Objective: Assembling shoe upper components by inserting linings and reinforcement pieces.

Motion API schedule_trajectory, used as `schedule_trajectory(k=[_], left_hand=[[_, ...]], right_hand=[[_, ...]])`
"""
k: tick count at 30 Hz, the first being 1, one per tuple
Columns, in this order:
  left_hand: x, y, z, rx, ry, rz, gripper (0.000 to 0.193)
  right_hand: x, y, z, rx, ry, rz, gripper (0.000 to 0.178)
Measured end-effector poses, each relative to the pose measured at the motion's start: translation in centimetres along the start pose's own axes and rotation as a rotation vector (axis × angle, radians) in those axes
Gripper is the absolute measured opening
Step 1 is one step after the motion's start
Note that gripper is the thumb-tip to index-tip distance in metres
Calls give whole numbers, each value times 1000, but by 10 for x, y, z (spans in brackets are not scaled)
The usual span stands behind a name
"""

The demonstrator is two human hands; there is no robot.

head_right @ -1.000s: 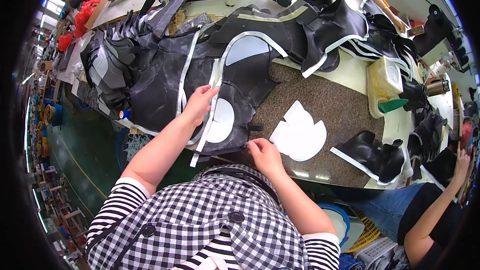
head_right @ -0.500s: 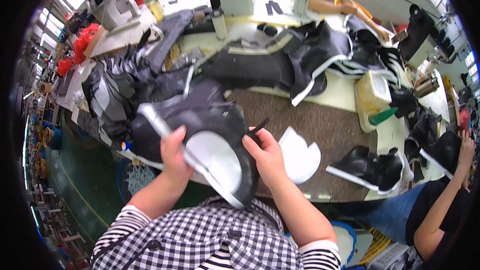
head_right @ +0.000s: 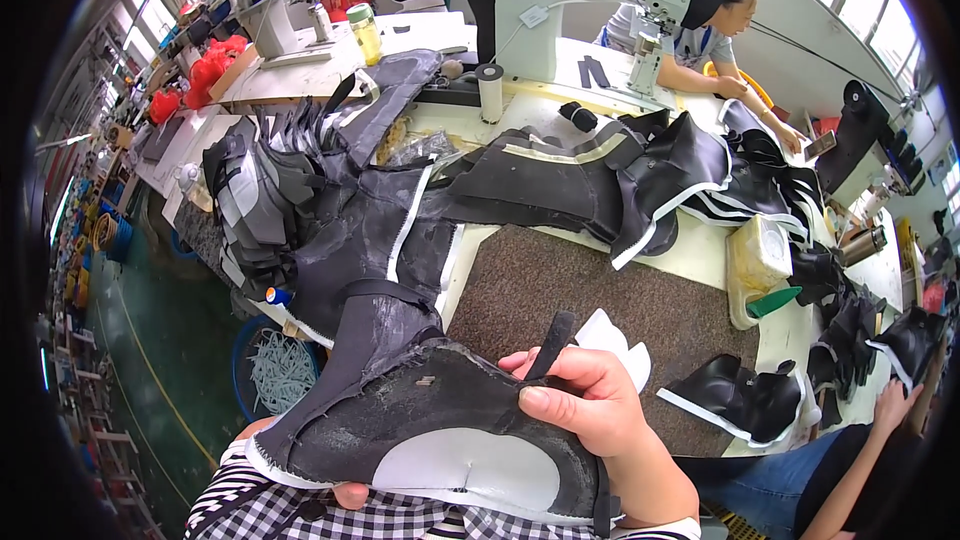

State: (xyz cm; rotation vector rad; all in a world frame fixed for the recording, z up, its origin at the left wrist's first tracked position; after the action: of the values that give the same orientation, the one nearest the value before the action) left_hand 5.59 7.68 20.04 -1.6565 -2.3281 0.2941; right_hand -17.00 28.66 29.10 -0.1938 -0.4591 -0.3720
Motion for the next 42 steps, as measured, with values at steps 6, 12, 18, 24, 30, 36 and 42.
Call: schedule_trajectory(k=[6,12,18,24,30,36,42], left_hand=[[-57,12,-1,54,-284,80,28],[38,-36,37,42,-550,208,24],[4,-43,78,-434,-390,95,23],[3,-67,67,-414,-276,-58,31],[-3,-94,8,-185,-550,-26,32],[51,-152,-58,-274,-515,417,54],[43,-164,-77,-480,-489,519,76]], right_hand=[[-1,-6,-22,180,-183,-89,22],[-50,-17,-85,369,131,-287,13],[-74,-5,-137,452,241,-522,15],[-73,-11,-118,289,21,-580,20],[-62,-32,-90,99,42,-573,13],[-15,-55,-66,-29,115,-470,17],[19,-48,-54,-159,444,39,46]])
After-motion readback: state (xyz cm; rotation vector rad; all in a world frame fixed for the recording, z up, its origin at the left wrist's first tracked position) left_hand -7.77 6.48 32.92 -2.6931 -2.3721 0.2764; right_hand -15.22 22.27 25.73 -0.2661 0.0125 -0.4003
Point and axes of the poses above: each hand's wrist, its own y-axis away from the middle knuckle, its own x-axis out of the palm, z = x × y, the point moved 3 cm from there along -y, towards the middle knuckle, and after that the axes turned 9 degrees about z, right-handed, at the moved point
